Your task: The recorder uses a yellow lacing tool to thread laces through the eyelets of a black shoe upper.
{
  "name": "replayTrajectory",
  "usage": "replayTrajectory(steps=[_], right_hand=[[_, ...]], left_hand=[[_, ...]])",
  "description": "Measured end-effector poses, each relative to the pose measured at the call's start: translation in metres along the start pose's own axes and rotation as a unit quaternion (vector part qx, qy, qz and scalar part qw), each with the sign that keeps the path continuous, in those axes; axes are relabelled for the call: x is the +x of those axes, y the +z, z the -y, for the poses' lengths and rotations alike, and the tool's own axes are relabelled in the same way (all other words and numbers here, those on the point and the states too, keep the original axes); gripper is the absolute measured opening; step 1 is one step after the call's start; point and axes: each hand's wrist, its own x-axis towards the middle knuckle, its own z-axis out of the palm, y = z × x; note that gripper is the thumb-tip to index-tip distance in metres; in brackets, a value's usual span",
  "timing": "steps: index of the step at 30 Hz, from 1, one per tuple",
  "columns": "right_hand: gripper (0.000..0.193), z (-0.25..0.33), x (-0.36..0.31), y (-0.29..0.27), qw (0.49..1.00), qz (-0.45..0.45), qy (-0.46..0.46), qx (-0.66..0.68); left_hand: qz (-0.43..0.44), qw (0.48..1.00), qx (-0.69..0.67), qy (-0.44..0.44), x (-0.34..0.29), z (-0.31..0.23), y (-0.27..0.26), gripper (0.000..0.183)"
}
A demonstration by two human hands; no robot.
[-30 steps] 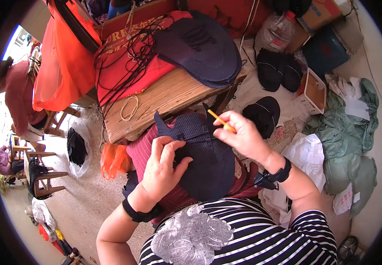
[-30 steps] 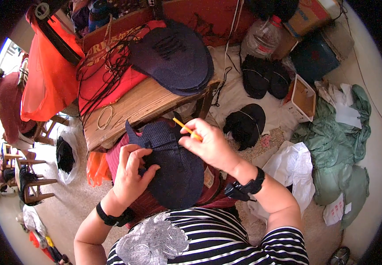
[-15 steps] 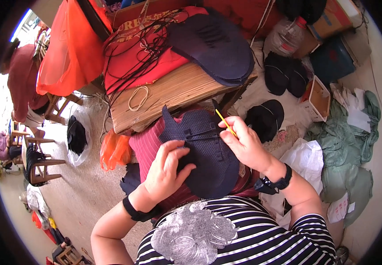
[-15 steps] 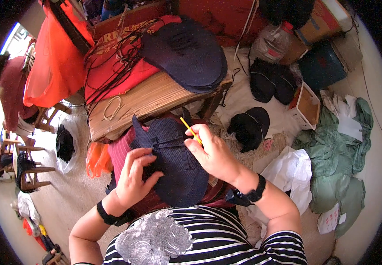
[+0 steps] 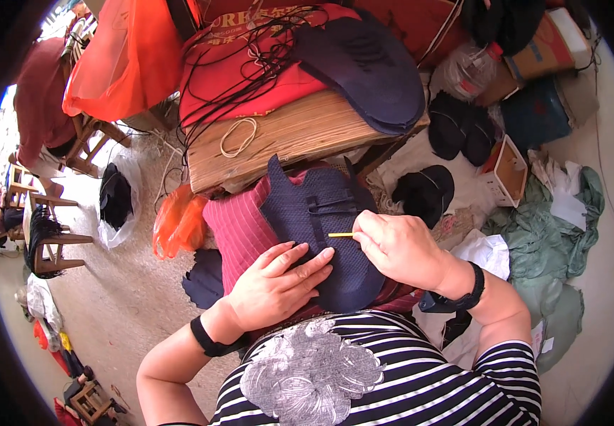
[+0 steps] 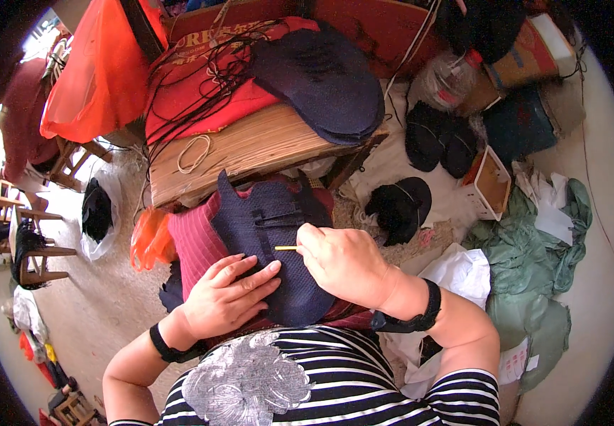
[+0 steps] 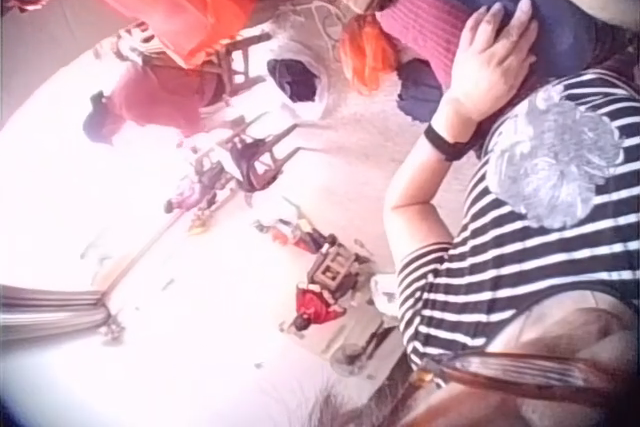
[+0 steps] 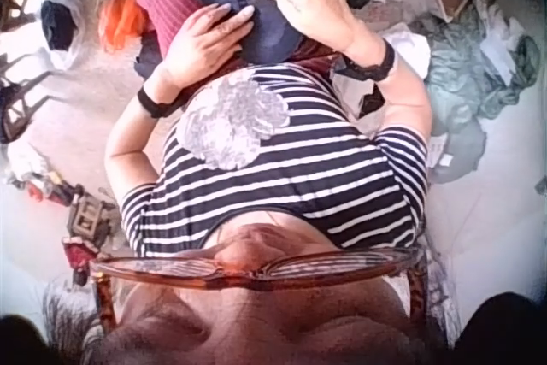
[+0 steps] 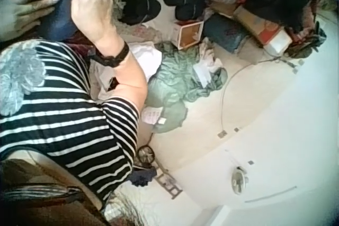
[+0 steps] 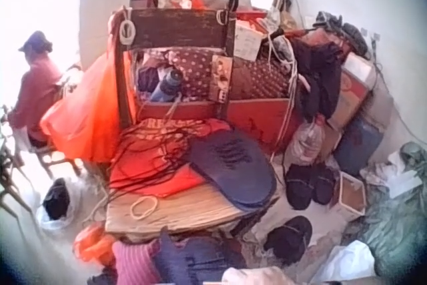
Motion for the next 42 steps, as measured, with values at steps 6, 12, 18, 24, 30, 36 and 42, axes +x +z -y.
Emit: replayTrajectory(steps=[6, 12, 18, 24, 30, 36, 42], right_hand=[[0.012, -0.002, 0.019, 0.007, 0.999, 0.013, -0.021, 0.022], [0.015, -0.008, 0.03, -0.004, 0.993, 0.09, 0.005, 0.073], [0.014, 0.001, 0.034, 0.026, 0.996, 0.051, -0.039, 0.066], [0.02, -0.002, 0.028, -0.003, 0.991, 0.068, 0.044, 0.108], [0.02, 0.001, 0.026, -0.005, 0.921, 0.155, 0.216, 0.284], [0.029, -0.019, 0.026, 0.017, 0.99, 0.068, 0.027, 0.121], [0.041, -0.013, 0.013, 0.022, 0.996, 0.045, 0.026, 0.073]], left_hand=[[-0.011, 1.0, -0.011, 0.008, 0.003, 0.002, 0.005, 0.048], [-0.013, 1.0, 0.007, 0.01, 0.001, 0.001, 0.006, 0.049], [-0.013, 1.0, -0.003, 0.018, 0.004, 0.001, 0.007, 0.05], [-0.084, 0.995, -0.039, -0.039, 0.001, 0.007, 0.003, 0.054], [-0.075, 0.984, 0.063, -0.149, 0.036, 0.018, -0.008, 0.034], [-0.031, 0.994, 0.107, -0.014, 0.049, 0.035, -0.006, 0.025], [-0.004, 0.996, 0.051, 0.078, 0.03, 0.042, -0.017, 0.019]])
